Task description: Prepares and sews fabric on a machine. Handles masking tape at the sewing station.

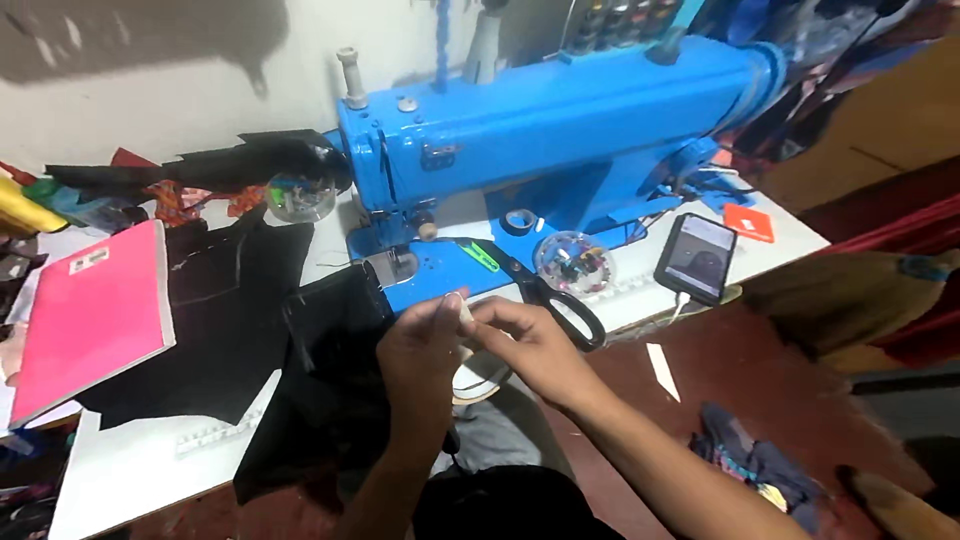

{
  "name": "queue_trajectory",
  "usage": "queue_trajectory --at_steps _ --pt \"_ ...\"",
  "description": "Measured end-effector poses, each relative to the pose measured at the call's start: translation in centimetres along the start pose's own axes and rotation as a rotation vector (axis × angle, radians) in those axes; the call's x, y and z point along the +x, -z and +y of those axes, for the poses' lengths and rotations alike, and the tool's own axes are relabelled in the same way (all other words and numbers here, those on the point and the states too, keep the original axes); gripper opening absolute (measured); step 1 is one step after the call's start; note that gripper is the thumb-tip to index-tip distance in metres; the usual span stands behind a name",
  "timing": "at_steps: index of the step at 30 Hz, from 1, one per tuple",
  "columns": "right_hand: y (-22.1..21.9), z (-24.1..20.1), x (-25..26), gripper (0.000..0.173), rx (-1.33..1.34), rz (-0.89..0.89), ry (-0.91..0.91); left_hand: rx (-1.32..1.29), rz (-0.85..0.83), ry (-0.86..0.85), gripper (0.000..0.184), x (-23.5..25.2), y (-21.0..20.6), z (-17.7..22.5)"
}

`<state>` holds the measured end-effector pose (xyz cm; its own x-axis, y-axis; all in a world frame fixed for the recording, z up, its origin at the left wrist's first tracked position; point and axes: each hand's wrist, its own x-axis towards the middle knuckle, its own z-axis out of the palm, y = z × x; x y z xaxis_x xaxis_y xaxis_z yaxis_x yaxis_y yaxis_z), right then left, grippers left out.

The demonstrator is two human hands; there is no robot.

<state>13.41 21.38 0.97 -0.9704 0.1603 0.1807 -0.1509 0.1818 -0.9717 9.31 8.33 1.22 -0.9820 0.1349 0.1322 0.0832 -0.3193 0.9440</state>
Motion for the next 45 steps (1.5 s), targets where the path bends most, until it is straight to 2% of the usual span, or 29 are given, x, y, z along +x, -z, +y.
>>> queue_trajectory --at_steps 4,9,11,14,16,19,23,29,36,45 --pt "-1.2 0.1 0.0 0.014 -0.04 0.066 0.104 0.023 0.026 -0.075 0.012 -0.1 0.0 -0.2" --pt "-2.4 -0.2 0.2 0.013 -0.377 0.192 0.343 0.087 0.063 -0.23 0.012 -0.5 -0.1 -0.1" --pt "-2.2 0.0 0.7 0.016 -0.596 0.27 0.464 0.1 0.045 -0.316 0.013 -1.1 0.4 1.1" --pt "-0.7 1.4 1.5 0.025 -0.717 0.343 0.437 0.128 0.013 -0.471 0.014 -1.6 2.1 4.9" --pt "0.1 -0.1 1.0 0.021 -0.637 0.296 0.4 0.091 0.048 -0.399 0.013 -0.6 2.9 5.1" --pt "1.1 -2.3 0.5 0.02 -0.364 0.114 0.339 -0.032 0.056 -0.163 0.015 0.7 2.6 3.2" --pt "1.7 -2.1 0.3 0.019 -0.185 -0.049 0.27 0.015 0.1 0.001 0.017 0.4 1.4 1.8" --pt "1.5 -0.1 0.7 0.019 -0.028 -0.067 0.233 -0.026 0.073 0.159 0.014 0.5 0.9 1.1" --pt "1.4 1.0 0.8 0.018 -0.167 0.017 0.359 -0.001 0.125 0.186 0.011 0.7 0.3 0.8" --pt "1.2 0.9 1.8 0.019 -0.131 0.052 0.4 0.006 0.027 -0.028 0.015 0.4 -0.2 -0.3"
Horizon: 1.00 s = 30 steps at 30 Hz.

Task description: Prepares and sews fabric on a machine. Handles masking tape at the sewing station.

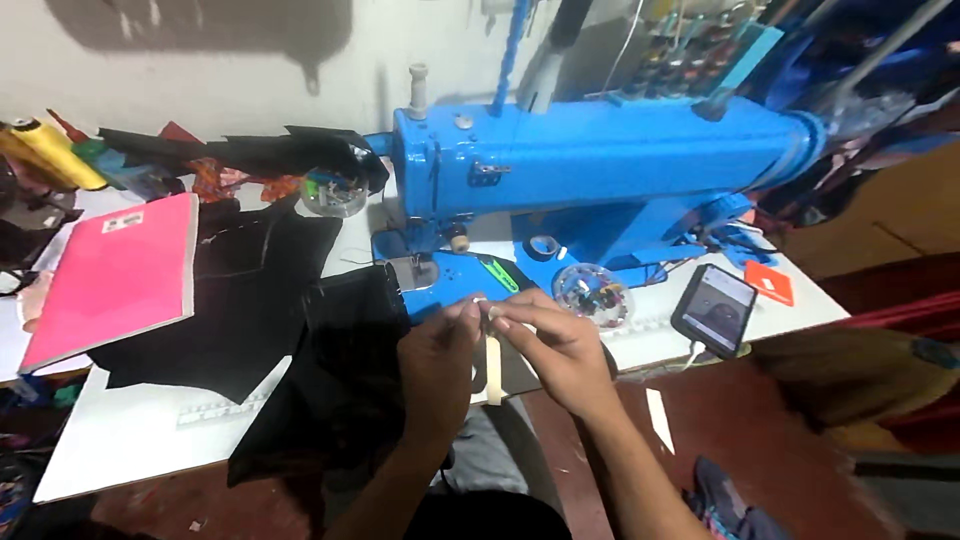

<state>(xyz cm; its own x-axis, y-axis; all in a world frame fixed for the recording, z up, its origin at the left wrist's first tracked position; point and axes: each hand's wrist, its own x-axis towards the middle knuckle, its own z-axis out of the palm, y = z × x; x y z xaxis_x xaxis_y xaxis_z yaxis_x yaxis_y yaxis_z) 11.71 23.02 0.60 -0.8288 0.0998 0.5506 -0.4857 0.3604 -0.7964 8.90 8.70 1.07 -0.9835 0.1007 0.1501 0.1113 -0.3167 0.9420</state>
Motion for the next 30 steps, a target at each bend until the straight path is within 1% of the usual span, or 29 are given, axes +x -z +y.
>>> queue_trajectory --at_steps 5,7,11,14,18,26,30 --pt "-0.2 -0.3 0.1 0.022 -0.19 -0.01 0.077 0.077 -0.036 -0.121 0.017 0.1 0.3 -0.3" --pt "-0.2 -0.1 0.1 0.023 -0.222 -0.001 0.094 0.083 -0.04 -0.144 0.017 0.1 0.4 -0.4" --pt "0.0 0.2 0.5 0.02 -0.103 -0.017 0.096 0.014 -0.063 -0.153 0.019 0.1 0.6 -0.4" --pt "0.2 0.3 1.1 0.018 -0.063 -0.024 0.165 0.01 -0.092 -0.159 0.019 0.0 0.6 0.5" --pt "0.6 0.0 1.8 0.015 -0.199 -0.001 0.285 0.047 -0.129 -0.2 0.017 -0.1 0.7 1.8" --pt "1.6 -1.2 2.2 0.016 -0.431 -0.004 0.48 0.132 -0.141 -0.274 0.014 -0.8 0.7 3.4" --pt "1.7 -2.1 1.6 0.018 -0.526 0.015 0.521 0.178 -0.119 -0.322 0.012 -1.7 0.8 3.7"
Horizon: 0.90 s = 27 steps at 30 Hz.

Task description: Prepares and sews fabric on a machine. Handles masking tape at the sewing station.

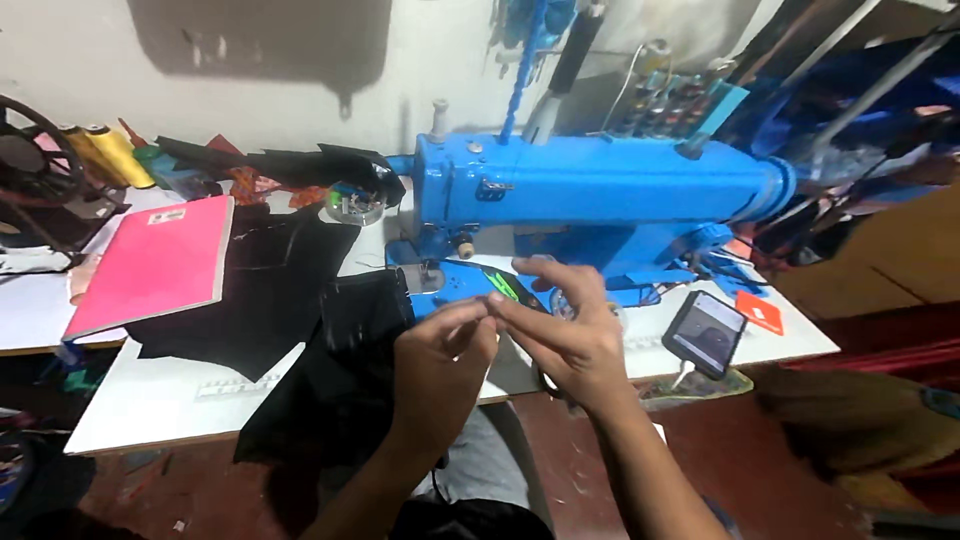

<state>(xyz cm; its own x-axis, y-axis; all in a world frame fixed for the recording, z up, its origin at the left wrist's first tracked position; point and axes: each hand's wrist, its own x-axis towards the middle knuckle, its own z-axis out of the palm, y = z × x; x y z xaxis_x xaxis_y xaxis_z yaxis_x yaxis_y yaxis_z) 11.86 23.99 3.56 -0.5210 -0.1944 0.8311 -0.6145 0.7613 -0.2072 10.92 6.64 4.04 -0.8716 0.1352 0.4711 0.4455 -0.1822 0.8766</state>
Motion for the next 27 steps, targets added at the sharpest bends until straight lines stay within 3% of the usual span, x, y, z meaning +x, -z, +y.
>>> queue_trajectory --at_steps 4,11,17,19,22,23,26,27 --pt "1.1 -1.1 0.1 0.02 -0.075 -0.015 0.028 0.078 -0.011 -0.023 0.014 -1.0 0.1 1.1" --pt "4.0 -2.8 0.0 0.024 -0.215 -0.141 0.119 0.049 -0.041 0.202 0.011 -2.5 -0.5 4.2" --pt "4.7 -3.5 0.1 0.026 -0.231 -0.207 0.15 0.092 -0.002 0.198 0.008 -3.2 -0.6 4.3" --pt "4.3 -3.6 0.3 0.037 -0.233 -0.231 0.098 0.085 0.034 0.18 0.009 -3.2 -0.5 3.9" --pt "4.1 -3.1 0.4 0.079 -0.225 -0.278 -0.124 0.015 0.08 0.196 0.011 -3.0 0.0 2.8" --pt "4.1 -3.2 0.3 0.077 -0.163 -0.251 -0.202 -0.019 0.111 0.211 0.012 -2.9 0.2 2.4" --pt "2.4 -5.3 -1.3 0.041 0.104 -0.058 -0.389 -0.051 0.19 0.233 0.013 -2.6 1.1 2.0" --pt "1.2 -6.4 -2.1 0.039 0.196 -0.026 -0.438 -0.048 0.203 0.221 0.013 -2.6 1.5 2.0"
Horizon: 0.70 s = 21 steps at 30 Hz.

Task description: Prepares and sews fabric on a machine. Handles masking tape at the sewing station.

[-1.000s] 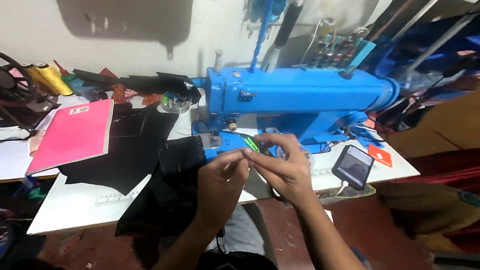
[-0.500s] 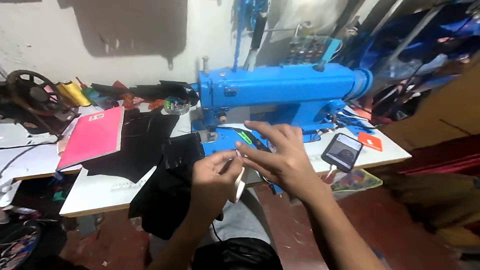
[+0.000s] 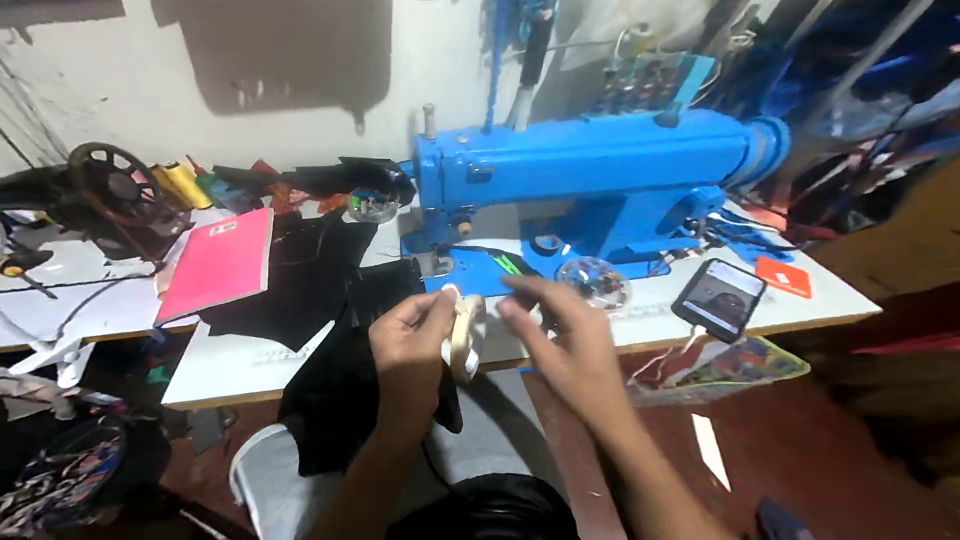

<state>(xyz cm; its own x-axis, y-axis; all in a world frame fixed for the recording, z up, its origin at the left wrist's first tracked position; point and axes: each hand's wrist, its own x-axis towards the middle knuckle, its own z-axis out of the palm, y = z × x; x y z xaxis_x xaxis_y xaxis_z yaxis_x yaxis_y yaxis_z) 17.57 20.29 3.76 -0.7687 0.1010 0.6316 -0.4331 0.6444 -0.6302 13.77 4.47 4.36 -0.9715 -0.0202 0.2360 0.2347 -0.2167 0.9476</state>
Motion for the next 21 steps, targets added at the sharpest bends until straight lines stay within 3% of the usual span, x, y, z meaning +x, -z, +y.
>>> queue_trajectory --at_steps 4,7,10,16,21 --pt "-5.6 -1.3 -1.5 0.06 0.241 0.037 -0.125 0.057 0.047 -0.101 0.013 0.2 0.5 0.0" --pt "-7.1 -1.3 -0.9 0.049 0.422 0.036 -0.135 0.161 0.082 -0.291 0.012 0.7 0.9 -0.7" --pt "-5.4 -2.2 -0.1 0.039 0.642 -0.137 -0.256 0.25 0.089 -0.423 0.013 1.9 2.1 -1.3" --pt "-4.6 -1.4 1.5 0.015 0.726 -0.203 -0.431 0.238 0.012 -0.382 0.012 2.5 2.1 -1.6" --pt "-4.5 -1.3 2.1 0.011 0.662 -0.195 -0.495 0.226 0.045 -0.398 0.012 2.8 1.9 -1.7"
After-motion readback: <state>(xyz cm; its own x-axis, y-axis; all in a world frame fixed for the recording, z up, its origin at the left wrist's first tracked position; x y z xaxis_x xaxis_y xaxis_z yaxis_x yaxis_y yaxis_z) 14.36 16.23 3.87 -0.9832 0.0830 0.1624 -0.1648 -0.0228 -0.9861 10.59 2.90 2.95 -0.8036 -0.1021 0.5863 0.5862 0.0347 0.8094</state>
